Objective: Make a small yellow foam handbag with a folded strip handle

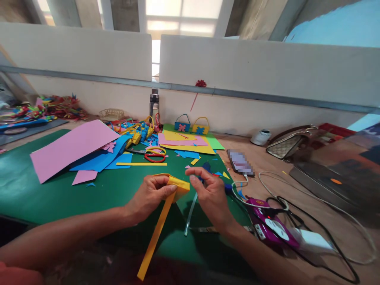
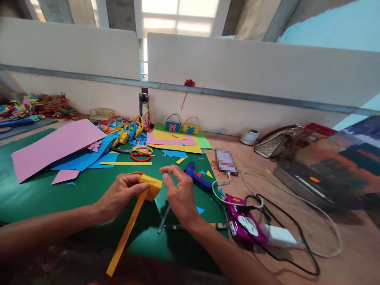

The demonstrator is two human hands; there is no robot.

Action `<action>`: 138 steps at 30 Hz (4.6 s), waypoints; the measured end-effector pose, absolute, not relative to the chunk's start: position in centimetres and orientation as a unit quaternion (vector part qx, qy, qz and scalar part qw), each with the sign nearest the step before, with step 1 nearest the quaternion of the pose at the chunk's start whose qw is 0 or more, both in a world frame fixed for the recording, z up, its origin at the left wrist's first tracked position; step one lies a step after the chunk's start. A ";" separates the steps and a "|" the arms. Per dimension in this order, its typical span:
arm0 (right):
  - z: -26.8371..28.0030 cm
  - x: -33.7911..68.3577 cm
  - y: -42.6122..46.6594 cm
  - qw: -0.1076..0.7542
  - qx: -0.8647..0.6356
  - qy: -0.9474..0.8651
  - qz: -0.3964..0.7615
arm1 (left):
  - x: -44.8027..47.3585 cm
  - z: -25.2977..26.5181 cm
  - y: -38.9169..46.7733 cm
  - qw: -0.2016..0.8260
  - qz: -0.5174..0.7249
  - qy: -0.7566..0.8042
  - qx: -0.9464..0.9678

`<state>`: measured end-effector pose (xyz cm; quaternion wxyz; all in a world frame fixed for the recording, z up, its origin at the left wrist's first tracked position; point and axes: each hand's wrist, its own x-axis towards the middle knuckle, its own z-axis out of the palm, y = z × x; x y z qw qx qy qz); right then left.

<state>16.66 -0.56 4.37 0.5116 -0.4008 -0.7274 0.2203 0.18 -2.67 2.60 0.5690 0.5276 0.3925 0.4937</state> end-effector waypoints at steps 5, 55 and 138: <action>4.8 17.2 -0.5 0.513 -0.420 -0.728 0.176 | 0.3 2.7 -2.8 0.572 0.503 0.389 0.518; 3.9 16.9 -0.3 0.488 -0.412 -0.754 0.156 | 0.4 2.5 -1.9 0.741 0.500 0.274 0.354; 4.0 15.1 -2.2 0.278 -0.498 -0.703 0.426 | 0.1 2.9 -1.5 0.727 0.553 0.274 0.302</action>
